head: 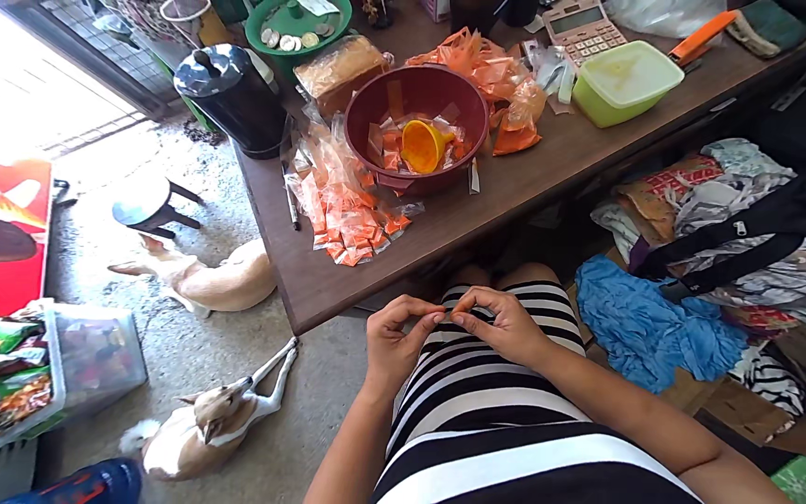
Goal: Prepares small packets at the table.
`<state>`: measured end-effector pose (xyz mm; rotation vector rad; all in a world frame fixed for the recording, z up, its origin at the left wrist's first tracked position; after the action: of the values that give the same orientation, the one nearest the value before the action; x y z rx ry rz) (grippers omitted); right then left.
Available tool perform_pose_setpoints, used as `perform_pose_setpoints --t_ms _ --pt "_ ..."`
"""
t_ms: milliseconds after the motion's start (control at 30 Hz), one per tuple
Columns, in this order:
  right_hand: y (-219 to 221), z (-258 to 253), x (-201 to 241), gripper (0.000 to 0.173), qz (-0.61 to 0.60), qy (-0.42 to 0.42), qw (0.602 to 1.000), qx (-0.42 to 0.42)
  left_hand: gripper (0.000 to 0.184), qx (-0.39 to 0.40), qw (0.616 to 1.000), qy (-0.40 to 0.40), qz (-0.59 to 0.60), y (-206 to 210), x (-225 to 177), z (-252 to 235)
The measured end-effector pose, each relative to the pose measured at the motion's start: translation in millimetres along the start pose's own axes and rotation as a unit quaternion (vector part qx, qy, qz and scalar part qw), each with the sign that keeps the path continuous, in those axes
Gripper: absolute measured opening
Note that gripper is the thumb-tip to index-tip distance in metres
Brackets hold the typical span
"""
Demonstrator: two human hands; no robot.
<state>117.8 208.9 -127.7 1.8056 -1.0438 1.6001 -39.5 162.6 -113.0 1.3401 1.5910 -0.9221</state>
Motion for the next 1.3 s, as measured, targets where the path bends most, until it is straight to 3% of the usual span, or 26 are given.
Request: perform_pose_setpoints --t_ms 267,367,500,733,967,1200,1300 --pt "0 2 5 0.021 0.005 -0.01 1.0 0.009 0.018 -0.022 0.998 -0.012 -0.053 1 2 4" --pt "-3 2 5 0.02 0.002 -0.007 1.0 0.002 0.008 0.025 0.999 -0.043 0.017 10 6 3" --pt "-11 3 0 0.019 -0.007 -0.004 1.0 -0.018 0.011 0.068 0.994 -0.06 0.054 17 9 2" --pt "-13 2 -7 0.018 -0.012 0.007 1.0 -0.002 0.009 0.041 0.994 -0.105 -0.007 16 24 3" --pt "-12 2 -21 0.017 -0.023 0.016 1.0 0.003 0.019 0.037 0.989 -0.136 -0.037 16 40 8" --pt "-29 -3 -15 0.012 -0.021 0.062 0.996 -0.066 0.009 0.209 0.973 -0.006 -0.097 30 11 -55" --pt "-47 -8 6 0.011 0.007 0.046 0.992 -0.118 0.015 0.329 0.941 -0.007 -0.078 53 1 -88"
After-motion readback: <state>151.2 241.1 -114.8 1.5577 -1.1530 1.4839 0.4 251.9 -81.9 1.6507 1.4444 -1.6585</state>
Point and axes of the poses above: each hand's wrist, its own z-axis away from the middle knuckle, its own y-axis out of the palm, x = y × z, the point moved 9 cm from there along -z, towards the middle knuckle, and after that the axes turned 1 degree about y, right-handed, at the moved point
